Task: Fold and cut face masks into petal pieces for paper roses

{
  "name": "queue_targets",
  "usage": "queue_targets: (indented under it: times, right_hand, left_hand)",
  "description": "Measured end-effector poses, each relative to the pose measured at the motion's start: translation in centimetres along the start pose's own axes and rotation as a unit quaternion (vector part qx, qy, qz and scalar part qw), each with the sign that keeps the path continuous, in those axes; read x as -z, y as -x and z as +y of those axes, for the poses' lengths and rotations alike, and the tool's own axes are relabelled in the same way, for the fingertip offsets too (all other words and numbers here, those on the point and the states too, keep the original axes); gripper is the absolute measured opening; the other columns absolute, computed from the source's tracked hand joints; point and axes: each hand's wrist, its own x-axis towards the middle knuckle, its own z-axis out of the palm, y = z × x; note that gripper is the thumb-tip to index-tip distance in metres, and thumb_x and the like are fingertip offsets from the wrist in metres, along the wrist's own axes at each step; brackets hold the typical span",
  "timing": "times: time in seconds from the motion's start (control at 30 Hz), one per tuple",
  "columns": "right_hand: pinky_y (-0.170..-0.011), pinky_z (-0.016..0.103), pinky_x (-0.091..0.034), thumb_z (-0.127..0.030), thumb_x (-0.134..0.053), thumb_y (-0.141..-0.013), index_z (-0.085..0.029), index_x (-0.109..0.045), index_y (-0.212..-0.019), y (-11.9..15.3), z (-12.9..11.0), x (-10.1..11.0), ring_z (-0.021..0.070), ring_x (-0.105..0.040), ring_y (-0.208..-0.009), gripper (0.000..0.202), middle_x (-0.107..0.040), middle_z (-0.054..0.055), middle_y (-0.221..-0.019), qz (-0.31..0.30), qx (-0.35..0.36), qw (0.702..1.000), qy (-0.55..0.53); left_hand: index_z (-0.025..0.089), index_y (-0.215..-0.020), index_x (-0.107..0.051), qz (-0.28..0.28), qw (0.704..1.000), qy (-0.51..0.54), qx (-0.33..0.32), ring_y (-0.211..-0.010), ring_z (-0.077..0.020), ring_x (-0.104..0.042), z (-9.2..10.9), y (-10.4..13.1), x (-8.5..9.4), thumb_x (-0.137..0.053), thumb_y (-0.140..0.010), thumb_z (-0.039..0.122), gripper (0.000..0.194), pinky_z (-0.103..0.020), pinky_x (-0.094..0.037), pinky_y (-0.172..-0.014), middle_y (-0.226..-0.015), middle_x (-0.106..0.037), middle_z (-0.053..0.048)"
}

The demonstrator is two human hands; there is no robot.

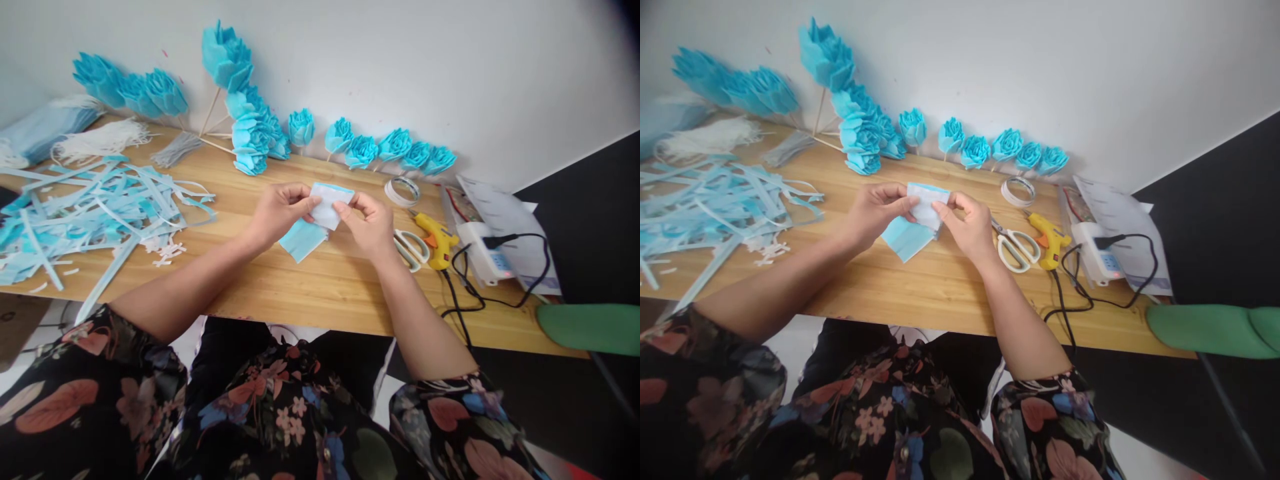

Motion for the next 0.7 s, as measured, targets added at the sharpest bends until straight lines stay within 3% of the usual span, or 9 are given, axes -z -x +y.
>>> queue_targets:
  times: [0.23,0.5,0.7]
  right_hand:
    - [-0.070,0.028,-0.049,-0.041,-0.063,-0.085,-0.021,-0.059,-0.068,0.00,-0.25,-0.01,0.0142,-0.059,-0.068,0.026,-0.064,-0.002,-0.069,0.013,0.019,0.999,0.025]
    - [-0.068,0.028,-0.048,-0.038,-0.064,-0.084,-0.021,-0.060,-0.066,0.25,-0.22,-0.18,0.0145,-0.060,-0.066,0.024,-0.065,-0.002,-0.068,0.045,0.037,0.997,0.041]
    - [-0.074,0.029,-0.051,-0.039,-0.062,-0.086,-0.021,-0.066,-0.078,-0.12,0.37,-0.11,0.0148,-0.065,-0.072,0.020,-0.069,-0.001,-0.073,0.047,0.027,0.998,0.013]
  left_hand:
    - [0.014,-0.072,-0.061,0.000,0.997,0.067,0.032,-0.066,-0.0116,-0.063,-0.50,-0.23,-0.07,-0.073,-0.079,0.031,0.023,-0.026,-0.057,-0.066,-0.072,-0.066,-0.001]
    - [0.014,-0.084,-0.065,-0.063,0.994,0.088,0.023,-0.070,-0.0115,-0.064,-0.52,-0.56,-0.10,-0.078,-0.074,0.032,0.025,-0.022,-0.053,-0.060,-0.080,-0.069,-0.002]
    - [0.014,-0.082,-0.069,-0.033,0.996,0.073,0.024,-0.063,-0.0107,-0.062,-0.60,-0.55,0.25,-0.076,-0.076,0.031,0.019,-0.024,-0.052,-0.059,-0.078,-0.071,-0.003]
